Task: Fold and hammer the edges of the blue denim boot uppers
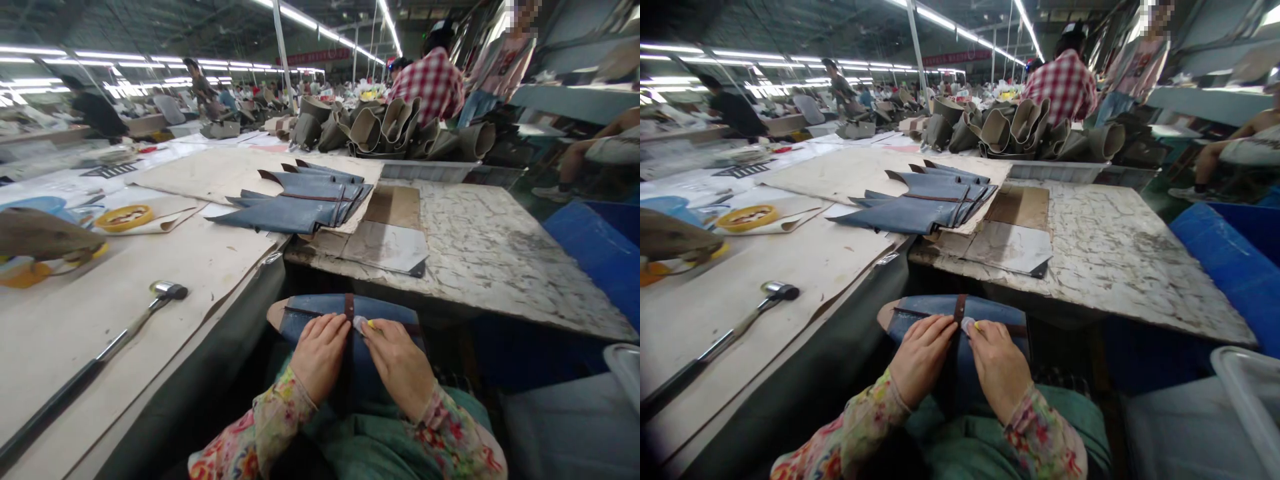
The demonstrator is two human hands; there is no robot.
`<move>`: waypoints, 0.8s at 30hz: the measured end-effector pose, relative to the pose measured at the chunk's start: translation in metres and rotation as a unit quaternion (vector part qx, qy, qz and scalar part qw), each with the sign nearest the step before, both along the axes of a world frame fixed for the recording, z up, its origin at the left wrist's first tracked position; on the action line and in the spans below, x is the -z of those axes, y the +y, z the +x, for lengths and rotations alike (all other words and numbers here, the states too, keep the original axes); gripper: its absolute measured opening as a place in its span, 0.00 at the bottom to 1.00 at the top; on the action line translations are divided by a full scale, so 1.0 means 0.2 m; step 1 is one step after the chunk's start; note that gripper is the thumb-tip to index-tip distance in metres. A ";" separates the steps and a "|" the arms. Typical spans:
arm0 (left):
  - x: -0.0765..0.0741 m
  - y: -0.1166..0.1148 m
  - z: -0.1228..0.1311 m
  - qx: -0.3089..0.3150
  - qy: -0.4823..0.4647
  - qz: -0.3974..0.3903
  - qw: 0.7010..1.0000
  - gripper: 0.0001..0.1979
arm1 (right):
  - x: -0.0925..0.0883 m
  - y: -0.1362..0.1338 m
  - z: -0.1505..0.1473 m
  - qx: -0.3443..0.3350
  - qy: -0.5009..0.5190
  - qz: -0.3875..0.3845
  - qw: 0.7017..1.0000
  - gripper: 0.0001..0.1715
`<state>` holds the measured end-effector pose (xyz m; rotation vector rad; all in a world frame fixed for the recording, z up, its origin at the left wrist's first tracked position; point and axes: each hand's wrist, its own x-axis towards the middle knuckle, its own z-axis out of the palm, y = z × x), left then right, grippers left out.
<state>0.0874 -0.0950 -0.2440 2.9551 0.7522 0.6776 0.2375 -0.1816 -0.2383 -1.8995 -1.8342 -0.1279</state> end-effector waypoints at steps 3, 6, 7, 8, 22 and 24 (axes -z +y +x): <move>0.02 -0.02 -0.05 0.000 -0.004 0.020 1.000 0.18 | 0.00 0.00 0.03 -0.010 0.043 -0.014 0.999 0.17; 0.05 -0.04 -0.07 -0.012 0.002 0.033 0.999 0.19 | 0.00 0.00 0.08 -0.034 0.105 -0.041 0.993 0.17; 0.05 -0.05 -0.07 -0.015 0.003 0.036 0.999 0.19 | 0.00 0.00 0.09 -0.040 0.125 -0.050 0.990 0.16; 0.06 -0.05 -0.08 -0.015 0.004 0.039 0.999 0.19 | -0.01 0.00 0.11 -0.045 0.142 -0.058 0.987 0.16; -0.03 -0.02 0.02 -0.084 0.017 -0.061 0.994 0.09 | -0.10 0.09 0.16 -0.131 0.245 -0.156 0.948 0.14; -0.04 -0.01 0.03 -0.073 0.024 -0.051 0.996 0.08 | -0.10 0.10 0.17 -0.140 0.221 -0.154 0.953 0.14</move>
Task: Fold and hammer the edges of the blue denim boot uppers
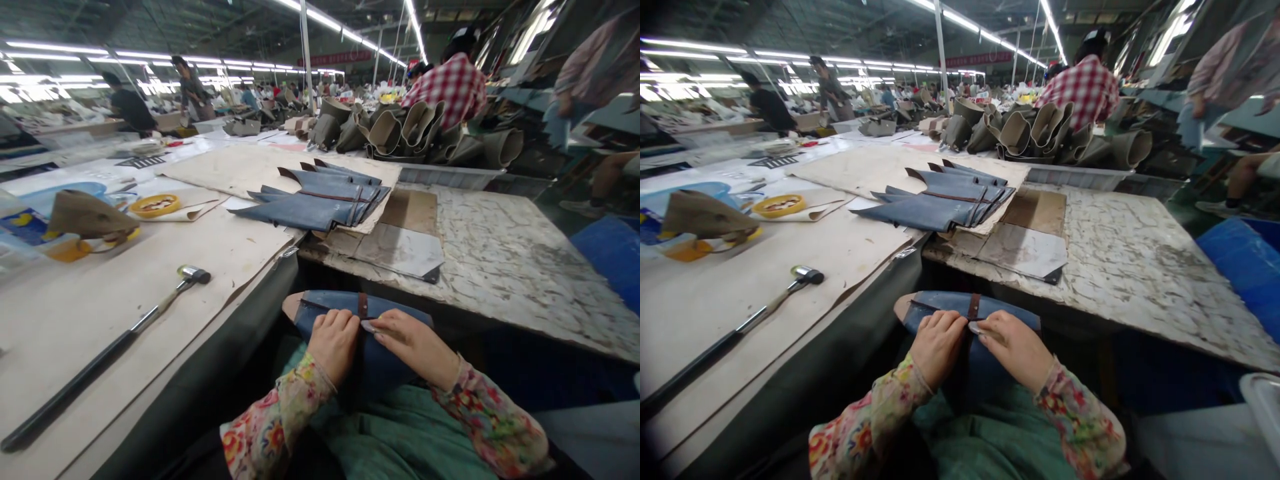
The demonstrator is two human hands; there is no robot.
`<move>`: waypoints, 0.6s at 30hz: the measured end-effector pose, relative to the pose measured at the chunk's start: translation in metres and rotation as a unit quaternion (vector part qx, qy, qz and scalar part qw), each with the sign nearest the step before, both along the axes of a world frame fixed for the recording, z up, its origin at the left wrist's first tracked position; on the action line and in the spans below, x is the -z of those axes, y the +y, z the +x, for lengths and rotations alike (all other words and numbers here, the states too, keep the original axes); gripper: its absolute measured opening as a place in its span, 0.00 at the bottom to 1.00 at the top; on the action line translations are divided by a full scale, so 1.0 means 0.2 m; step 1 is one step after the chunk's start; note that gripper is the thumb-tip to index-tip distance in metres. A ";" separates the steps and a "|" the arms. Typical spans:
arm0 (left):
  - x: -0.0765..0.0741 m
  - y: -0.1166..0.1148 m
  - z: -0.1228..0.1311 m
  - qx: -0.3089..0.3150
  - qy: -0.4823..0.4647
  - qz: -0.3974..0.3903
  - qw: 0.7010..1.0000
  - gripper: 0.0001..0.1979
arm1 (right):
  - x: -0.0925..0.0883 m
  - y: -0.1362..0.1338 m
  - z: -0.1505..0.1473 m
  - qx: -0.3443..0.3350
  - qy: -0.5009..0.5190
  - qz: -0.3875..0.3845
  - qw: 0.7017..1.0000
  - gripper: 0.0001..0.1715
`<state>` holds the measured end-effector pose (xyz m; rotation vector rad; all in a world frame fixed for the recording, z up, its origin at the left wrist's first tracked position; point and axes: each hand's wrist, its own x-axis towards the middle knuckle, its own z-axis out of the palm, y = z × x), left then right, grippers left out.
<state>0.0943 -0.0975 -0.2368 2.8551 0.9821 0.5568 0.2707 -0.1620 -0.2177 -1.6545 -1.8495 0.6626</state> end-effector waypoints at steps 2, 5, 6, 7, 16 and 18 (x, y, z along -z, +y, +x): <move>0.01 0.00 0.00 0.018 -0.013 0.019 1.000 0.09 | 0.00 0.00 0.00 -0.002 -0.012 0.010 1.000 0.14; 0.05 0.01 -0.01 0.040 -0.039 0.048 0.997 0.11 | 0.01 0.00 -0.01 0.005 -0.014 0.015 1.000 0.14; 0.06 0.01 -0.02 0.047 -0.042 0.057 0.996 0.12 | 0.01 -0.01 -0.02 0.008 -0.019 0.016 1.000 0.14; 0.06 0.01 -0.02 0.053 -0.045 0.066 0.995 0.12 | 0.01 -0.01 -0.03 0.012 -0.026 0.019 0.999 0.15; 0.08 0.04 0.01 0.105 -0.058 0.063 0.991 0.15 | 0.02 -0.02 -0.11 0.060 -0.125 0.017 0.990 0.17; 0.08 0.04 0.02 0.105 -0.061 0.055 0.991 0.14 | 0.02 -0.02 -0.13 0.067 -0.147 0.020 0.987 0.18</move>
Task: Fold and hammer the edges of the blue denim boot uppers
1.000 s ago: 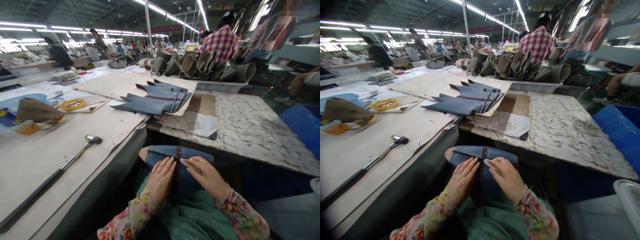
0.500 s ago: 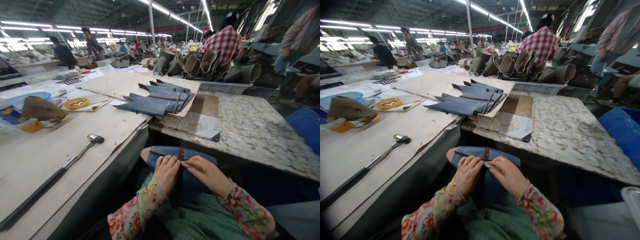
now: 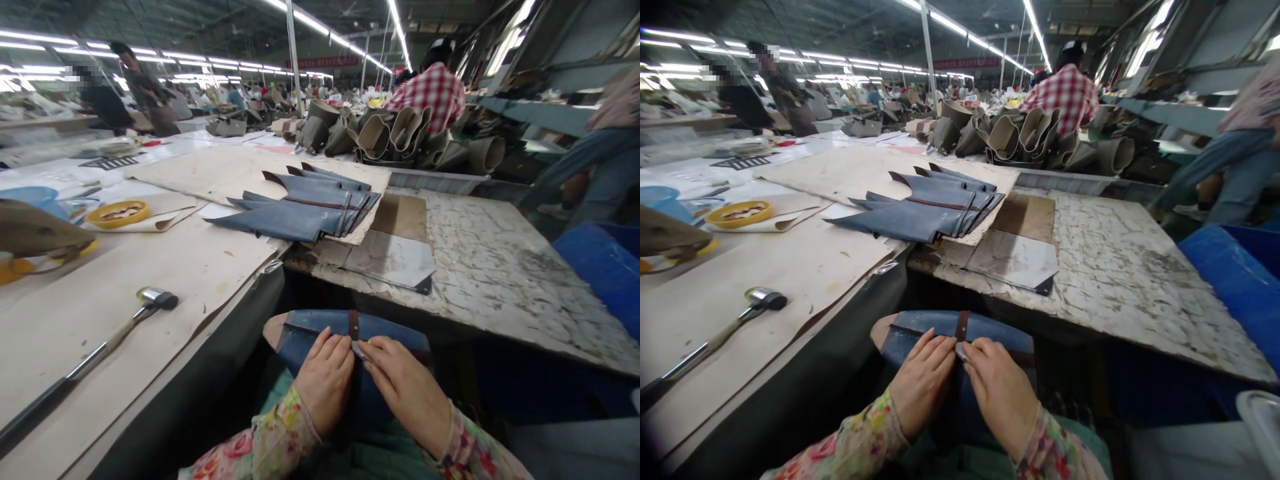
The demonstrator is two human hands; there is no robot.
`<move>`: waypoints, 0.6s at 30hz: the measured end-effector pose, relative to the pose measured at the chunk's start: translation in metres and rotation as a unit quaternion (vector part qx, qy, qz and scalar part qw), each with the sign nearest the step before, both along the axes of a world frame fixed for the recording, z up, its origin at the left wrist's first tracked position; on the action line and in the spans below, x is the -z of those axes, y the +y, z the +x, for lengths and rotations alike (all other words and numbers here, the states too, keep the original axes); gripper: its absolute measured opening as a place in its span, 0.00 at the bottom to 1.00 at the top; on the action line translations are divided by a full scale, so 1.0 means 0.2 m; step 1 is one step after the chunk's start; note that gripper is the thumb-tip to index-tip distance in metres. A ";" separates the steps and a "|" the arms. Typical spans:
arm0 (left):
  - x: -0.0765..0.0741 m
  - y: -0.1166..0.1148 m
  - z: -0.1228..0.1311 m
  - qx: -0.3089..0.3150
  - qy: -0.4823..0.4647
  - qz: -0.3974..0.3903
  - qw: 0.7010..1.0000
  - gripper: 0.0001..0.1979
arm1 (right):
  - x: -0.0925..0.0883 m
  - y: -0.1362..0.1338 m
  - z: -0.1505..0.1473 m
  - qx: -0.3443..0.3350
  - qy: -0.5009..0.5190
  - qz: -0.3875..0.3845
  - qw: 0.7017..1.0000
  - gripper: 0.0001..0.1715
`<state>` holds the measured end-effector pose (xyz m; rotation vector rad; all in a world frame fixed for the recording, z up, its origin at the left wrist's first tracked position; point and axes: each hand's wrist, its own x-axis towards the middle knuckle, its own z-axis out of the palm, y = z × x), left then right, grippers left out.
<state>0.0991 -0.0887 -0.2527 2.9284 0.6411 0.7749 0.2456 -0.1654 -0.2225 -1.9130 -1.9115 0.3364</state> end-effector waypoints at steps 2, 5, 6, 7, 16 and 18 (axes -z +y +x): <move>0.00 0.00 0.01 -0.006 0.003 -0.006 1.000 0.14 | 0.02 0.00 -0.02 0.013 -0.028 0.013 0.999 0.18; -0.01 0.00 0.01 -0.017 0.016 -0.018 1.000 0.14 | 0.05 0.00 -0.04 0.043 -0.083 0.045 0.995 0.18; -0.01 0.00 0.01 -0.019 0.017 -0.019 1.000 0.14 | 0.06 0.01 -0.05 0.050 -0.099 0.055 0.992 0.18; -0.01 0.00 0.01 -0.018 0.016 -0.018 1.000 0.14 | 0.06 0.01 -0.05 0.052 -0.112 0.063 0.990 0.18; 0.03 -0.01 -0.09 -0.040 -0.028 -0.035 0.998 0.16 | 0.07 0.02 0.02 0.011 -0.129 0.112 0.985 0.18; 0.03 -0.01 -0.12 -0.056 -0.032 -0.029 0.998 0.16 | 0.07 0.00 0.04 -0.004 -0.109 0.119 0.987 0.17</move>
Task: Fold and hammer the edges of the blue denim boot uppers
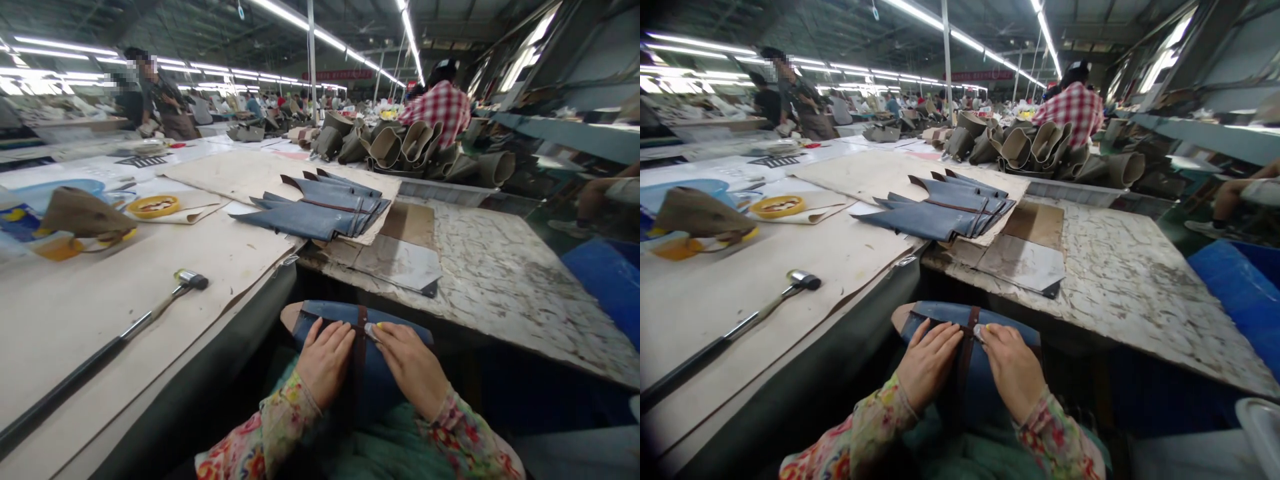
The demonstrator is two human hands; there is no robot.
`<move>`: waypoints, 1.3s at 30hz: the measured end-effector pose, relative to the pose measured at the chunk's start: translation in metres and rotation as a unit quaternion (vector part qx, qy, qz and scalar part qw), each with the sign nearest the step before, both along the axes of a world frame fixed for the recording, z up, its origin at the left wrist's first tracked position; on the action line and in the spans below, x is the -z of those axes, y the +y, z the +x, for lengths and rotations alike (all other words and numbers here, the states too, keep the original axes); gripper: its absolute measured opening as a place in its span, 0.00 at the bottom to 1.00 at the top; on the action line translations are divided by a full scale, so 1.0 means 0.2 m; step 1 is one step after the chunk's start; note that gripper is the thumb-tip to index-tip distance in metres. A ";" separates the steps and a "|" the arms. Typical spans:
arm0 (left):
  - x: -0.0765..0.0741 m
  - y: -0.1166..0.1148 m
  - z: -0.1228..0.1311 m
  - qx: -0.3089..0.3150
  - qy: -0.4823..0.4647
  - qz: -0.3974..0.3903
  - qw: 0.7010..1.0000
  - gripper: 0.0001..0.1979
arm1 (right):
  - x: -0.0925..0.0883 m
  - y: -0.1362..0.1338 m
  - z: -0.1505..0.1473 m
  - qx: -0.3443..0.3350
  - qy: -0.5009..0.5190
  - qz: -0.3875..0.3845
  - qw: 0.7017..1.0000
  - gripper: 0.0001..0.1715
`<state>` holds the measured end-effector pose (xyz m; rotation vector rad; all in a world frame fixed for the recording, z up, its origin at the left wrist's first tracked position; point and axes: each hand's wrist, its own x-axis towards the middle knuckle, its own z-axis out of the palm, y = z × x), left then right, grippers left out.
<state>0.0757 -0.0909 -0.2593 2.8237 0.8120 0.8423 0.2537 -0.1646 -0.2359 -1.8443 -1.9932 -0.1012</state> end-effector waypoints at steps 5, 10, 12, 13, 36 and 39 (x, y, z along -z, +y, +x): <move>-0.01 0.01 -0.04 -0.035 -0.002 0.014 0.999 0.16 | -0.09 -0.01 -0.01 -0.041 0.020 0.013 0.999 0.17; -0.02 0.01 -0.04 -0.041 0.008 0.010 0.999 0.17 | -0.11 0.05 -0.09 -0.067 0.013 0.018 0.998 0.18; -0.01 0.02 -0.06 -0.041 0.011 0.008 0.999 0.18 | -0.08 0.08 -0.11 -0.071 0.005 0.003 0.997 0.17; -0.01 0.02 -0.06 -0.043 0.015 0.007 0.999 0.18 | -0.06 0.09 -0.13 -0.072 0.003 -0.003 0.997 0.17; -0.06 0.16 -0.29 -0.169 0.034 0.004 0.985 0.15 | -0.07 0.35 -0.35 -0.108 0.011 -0.030 0.994 0.18; -0.06 0.15 -0.29 -0.174 0.034 -0.001 0.984 0.15 | -0.06 0.24 -0.25 -0.092 -0.024 -0.032 0.995 0.19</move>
